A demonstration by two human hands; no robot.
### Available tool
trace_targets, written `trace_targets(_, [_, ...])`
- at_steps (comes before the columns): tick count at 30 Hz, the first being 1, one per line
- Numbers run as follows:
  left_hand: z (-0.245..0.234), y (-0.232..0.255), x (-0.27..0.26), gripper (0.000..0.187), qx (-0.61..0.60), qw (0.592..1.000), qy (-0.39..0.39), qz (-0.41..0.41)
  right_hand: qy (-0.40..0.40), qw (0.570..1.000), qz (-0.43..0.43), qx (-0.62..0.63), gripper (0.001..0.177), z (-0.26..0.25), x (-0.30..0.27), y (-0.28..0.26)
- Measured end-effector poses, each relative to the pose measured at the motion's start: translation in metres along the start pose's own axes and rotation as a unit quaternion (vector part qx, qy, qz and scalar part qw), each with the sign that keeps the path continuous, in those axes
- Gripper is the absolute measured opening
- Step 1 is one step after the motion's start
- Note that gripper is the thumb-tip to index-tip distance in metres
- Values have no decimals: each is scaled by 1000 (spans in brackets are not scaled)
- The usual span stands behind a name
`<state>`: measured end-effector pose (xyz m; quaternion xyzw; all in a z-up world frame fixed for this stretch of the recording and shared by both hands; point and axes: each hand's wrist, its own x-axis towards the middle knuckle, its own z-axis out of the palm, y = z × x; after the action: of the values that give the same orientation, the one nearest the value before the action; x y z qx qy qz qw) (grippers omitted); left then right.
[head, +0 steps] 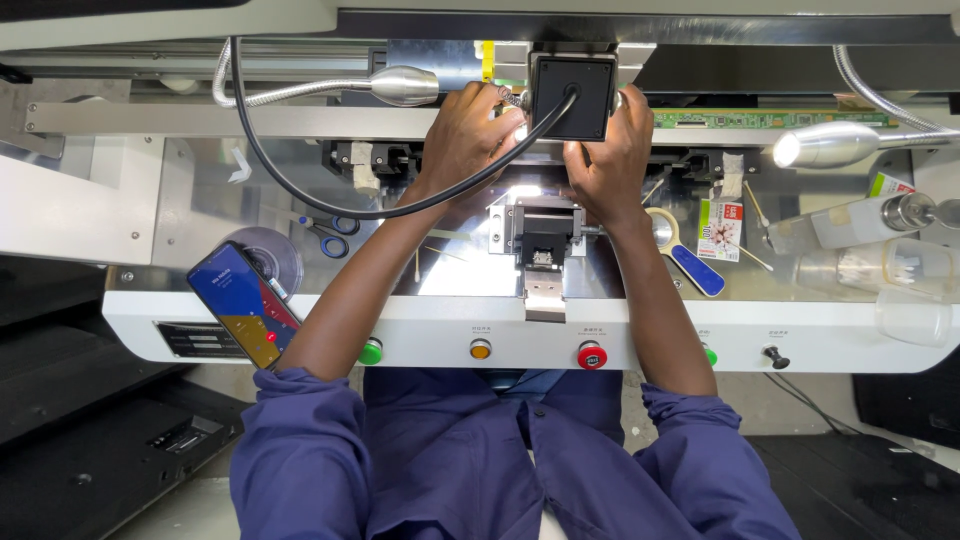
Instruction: The person works on a circuit board placed on a machine's metal surface, using a small tool to manipulate components. They adjust the board's position, press buttons on the machine's control panel, and use a cotton swab to clean specific areas of the board.
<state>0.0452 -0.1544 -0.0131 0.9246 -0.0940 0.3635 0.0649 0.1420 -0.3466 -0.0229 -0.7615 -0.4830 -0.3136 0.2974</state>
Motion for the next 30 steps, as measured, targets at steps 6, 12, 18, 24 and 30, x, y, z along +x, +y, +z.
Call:
trace_targets(6, [-1,1,0,4,-23,1000,-12,-10,9,1000,-5,6,21,4,-4,5])
trace_targets(12, [-3,0,0,10,-47,999,-6,-10,15,999,-4,37,26,-2,1,0])
trace_targets(18, [-8,1,0,10,-81,996,-12,-21,29,998,-20,55,19,-7,6,-3])
trace_targets(24, [-3,-2,-4,22,-121,992,-5,-34,43,996,-19,75,20,-9,8,-4])
trace_targets(30, [-19,18,-19,20,-139,989,41,-37,51,995,-18,88,17,-14,11,-8])
